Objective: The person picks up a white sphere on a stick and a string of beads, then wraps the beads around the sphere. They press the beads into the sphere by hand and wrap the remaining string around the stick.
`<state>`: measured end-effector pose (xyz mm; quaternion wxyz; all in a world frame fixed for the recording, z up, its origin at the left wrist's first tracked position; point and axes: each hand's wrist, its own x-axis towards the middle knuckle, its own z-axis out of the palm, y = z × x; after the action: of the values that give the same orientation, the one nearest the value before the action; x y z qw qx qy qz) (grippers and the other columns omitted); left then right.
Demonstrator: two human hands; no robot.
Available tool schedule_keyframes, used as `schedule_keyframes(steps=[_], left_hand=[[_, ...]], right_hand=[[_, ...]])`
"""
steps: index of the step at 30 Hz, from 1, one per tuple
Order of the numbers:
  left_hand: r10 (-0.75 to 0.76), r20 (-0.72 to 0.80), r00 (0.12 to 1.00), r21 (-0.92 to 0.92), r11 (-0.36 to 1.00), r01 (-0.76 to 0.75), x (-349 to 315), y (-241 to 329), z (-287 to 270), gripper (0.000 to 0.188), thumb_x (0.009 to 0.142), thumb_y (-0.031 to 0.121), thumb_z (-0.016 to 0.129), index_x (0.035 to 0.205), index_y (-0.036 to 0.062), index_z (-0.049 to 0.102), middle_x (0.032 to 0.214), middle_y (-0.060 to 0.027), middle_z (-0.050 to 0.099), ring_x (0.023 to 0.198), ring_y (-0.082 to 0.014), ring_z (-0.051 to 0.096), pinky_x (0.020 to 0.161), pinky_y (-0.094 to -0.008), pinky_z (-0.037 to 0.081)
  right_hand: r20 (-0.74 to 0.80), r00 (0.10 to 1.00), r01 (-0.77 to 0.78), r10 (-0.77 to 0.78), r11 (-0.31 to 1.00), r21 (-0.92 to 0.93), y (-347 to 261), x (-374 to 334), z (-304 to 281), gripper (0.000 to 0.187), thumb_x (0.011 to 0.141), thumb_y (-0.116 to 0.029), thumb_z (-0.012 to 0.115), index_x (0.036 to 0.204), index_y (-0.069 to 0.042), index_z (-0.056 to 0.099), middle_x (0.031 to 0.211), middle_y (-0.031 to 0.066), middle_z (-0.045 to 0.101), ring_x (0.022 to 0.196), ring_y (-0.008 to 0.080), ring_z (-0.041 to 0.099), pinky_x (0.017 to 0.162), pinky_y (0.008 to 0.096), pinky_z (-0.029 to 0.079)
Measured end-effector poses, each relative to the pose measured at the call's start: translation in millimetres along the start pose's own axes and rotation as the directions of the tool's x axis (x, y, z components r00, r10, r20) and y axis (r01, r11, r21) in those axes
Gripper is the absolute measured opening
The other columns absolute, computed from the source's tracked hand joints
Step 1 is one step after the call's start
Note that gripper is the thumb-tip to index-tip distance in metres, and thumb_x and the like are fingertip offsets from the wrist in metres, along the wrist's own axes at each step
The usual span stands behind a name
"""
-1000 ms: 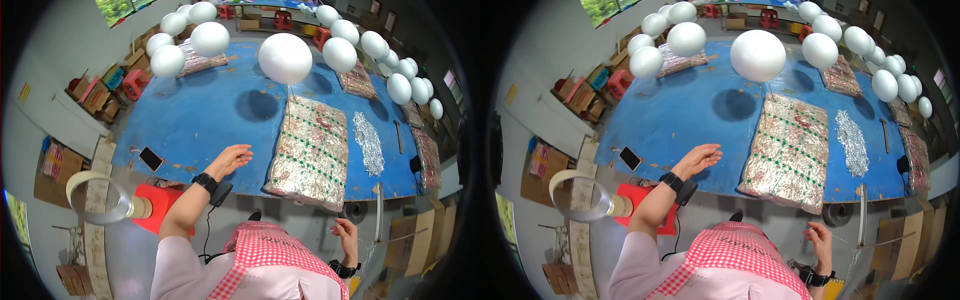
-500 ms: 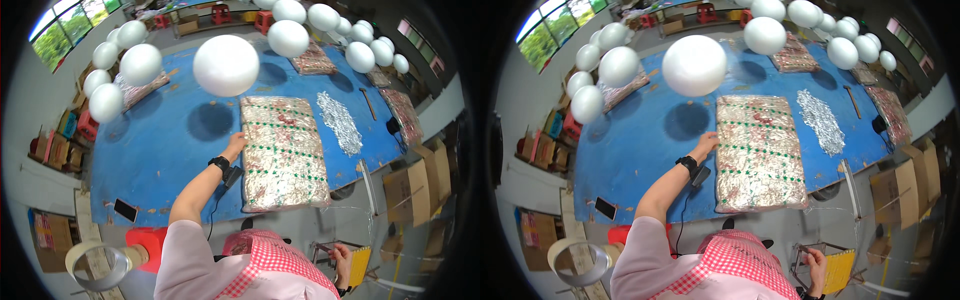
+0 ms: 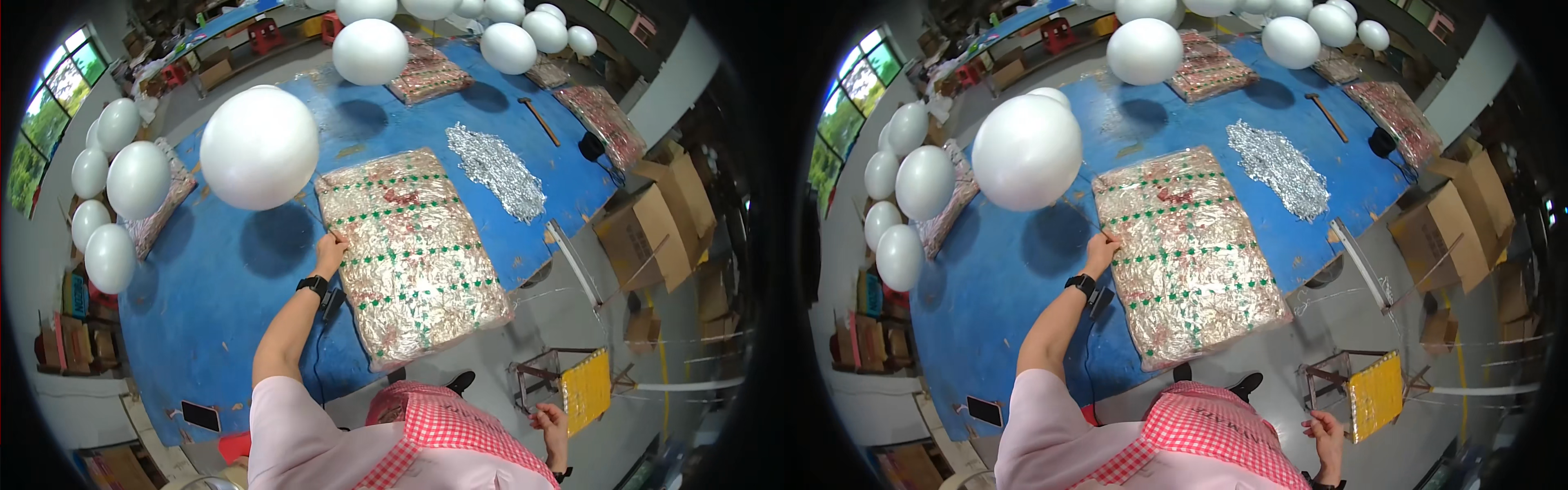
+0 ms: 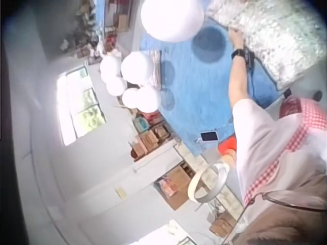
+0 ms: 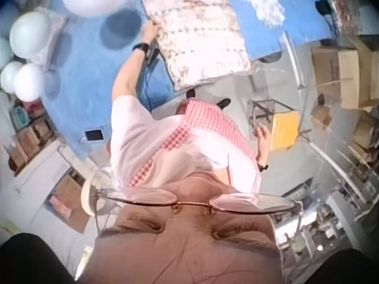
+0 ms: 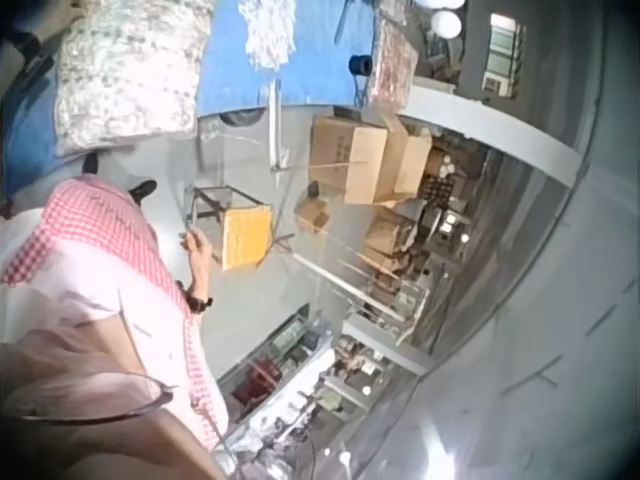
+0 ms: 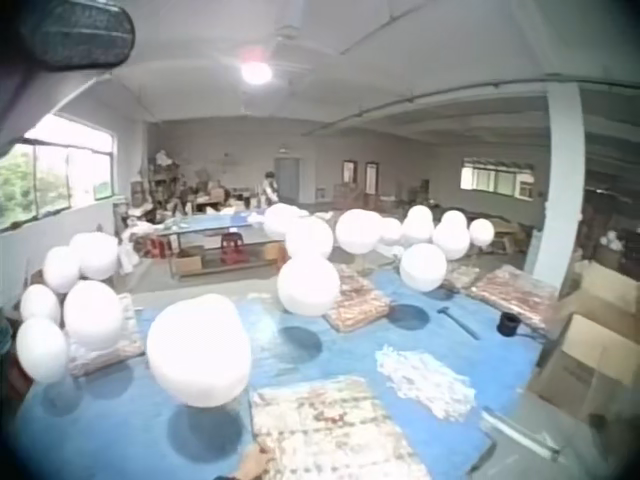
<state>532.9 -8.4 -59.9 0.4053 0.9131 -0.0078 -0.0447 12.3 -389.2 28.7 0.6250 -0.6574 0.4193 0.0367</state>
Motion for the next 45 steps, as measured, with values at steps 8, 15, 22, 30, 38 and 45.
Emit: schedule_keyframes(steps=[8, 15, 22, 30, 38, 45], left_hand=[[0.110, 0.129, 0.986, 0.064, 0.991, -0.119, 0, -25, -13, 0.019, 0.083, 0.016, 0.059, 0.076, -0.0018, 0.062, 0.078, -0.0167, 0.066, 0.075, -0.0310, 0.064, 0.068, -0.0377, 0.049], [0.197, 0.165, 0.966, 0.002, 0.980, -0.200, -9, -22, -18, 0.021, 0.086, 0.019, 0.058, 0.081, -0.0015, 0.061, 0.075, -0.0174, 0.064, 0.068, -0.0306, 0.063, 0.062, -0.0358, 0.048], [0.241, 0.177, 0.954, -0.189, 0.960, -0.207, -17, -40, -19, 0.017, 0.088, 0.009, 0.059, 0.079, -0.0061, 0.061, 0.067, -0.0084, 0.061, 0.061, -0.0096, 0.055, 0.055, -0.0257, 0.044], [0.327, 0.234, 0.916, -0.209, 0.936, -0.282, -34, -26, -22, 0.021, 0.088, 0.013, 0.058, 0.076, -0.0043, 0.062, 0.071, -0.0134, 0.062, 0.059, -0.0207, 0.058, 0.057, -0.0307, 0.045], [0.526, 0.211, 0.823, -0.251, 0.844, -0.475, -36, -36, -18, 0.015, 0.089, 0.005, 0.052, 0.085, -0.0050, 0.063, 0.075, -0.0134, 0.062, 0.066, -0.0177, 0.060, 0.062, -0.0281, 0.047], [0.525, 0.132, 0.841, -0.295, 0.831, -0.473, -48, -24, -28, 0.018, 0.090, 0.005, 0.049, 0.086, -0.0069, 0.063, 0.079, -0.0155, 0.063, 0.070, -0.0263, 0.061, 0.064, -0.0326, 0.047]], right_hand=[[0.009, 1.000, -0.027, 0.028, 0.999, -0.047, -31, 8, 35, 0.022, 0.088, -0.005, 0.052, 0.108, 0.002, 0.059, 0.084, 0.0113, 0.067, 0.068, 0.0131, 0.061, 0.063, 0.0247, 0.050], [0.089, 0.996, 0.001, 0.010, 0.993, -0.121, -30, 47, 61, 0.020, 0.089, -0.007, 0.054, 0.105, 0.004, 0.059, 0.082, 0.0090, 0.067, 0.069, 0.0114, 0.060, 0.063, 0.0248, 0.049], [0.312, 0.925, 0.358, -0.218, 0.775, -0.521, -103, 113, 140, 0.034, 0.081, -0.012, 0.059, 0.114, -0.004, 0.058, 0.109, 0.0170, 0.063, 0.095, 0.0291, 0.063, 0.079, 0.0347, 0.051], [0.506, 0.739, 0.672, -0.445, 0.421, -0.610, -90, 129, 230, 0.058, 0.080, -0.015, 0.060, 0.135, -0.018, 0.042, 0.138, 0.0132, 0.043, 0.124, 0.0337, 0.043, 0.100, 0.0405, 0.039], [0.503, 0.793, 0.574, -0.342, 0.144, -0.806, -80, 126, 263, 0.048, 0.094, -0.031, 0.046, 0.140, -0.031, 0.033, 0.148, 0.0077, 0.030, 0.132, 0.0375, 0.031, 0.100, 0.0507, 0.037], [0.478, 0.828, 0.551, -0.293, 0.273, -0.789, -78, 132, 257, 0.044, 0.096, -0.027, 0.040, 0.139, -0.036, 0.035, 0.150, 0.0021, 0.026, 0.136, 0.0360, 0.025, 0.099, 0.0558, 0.036]])
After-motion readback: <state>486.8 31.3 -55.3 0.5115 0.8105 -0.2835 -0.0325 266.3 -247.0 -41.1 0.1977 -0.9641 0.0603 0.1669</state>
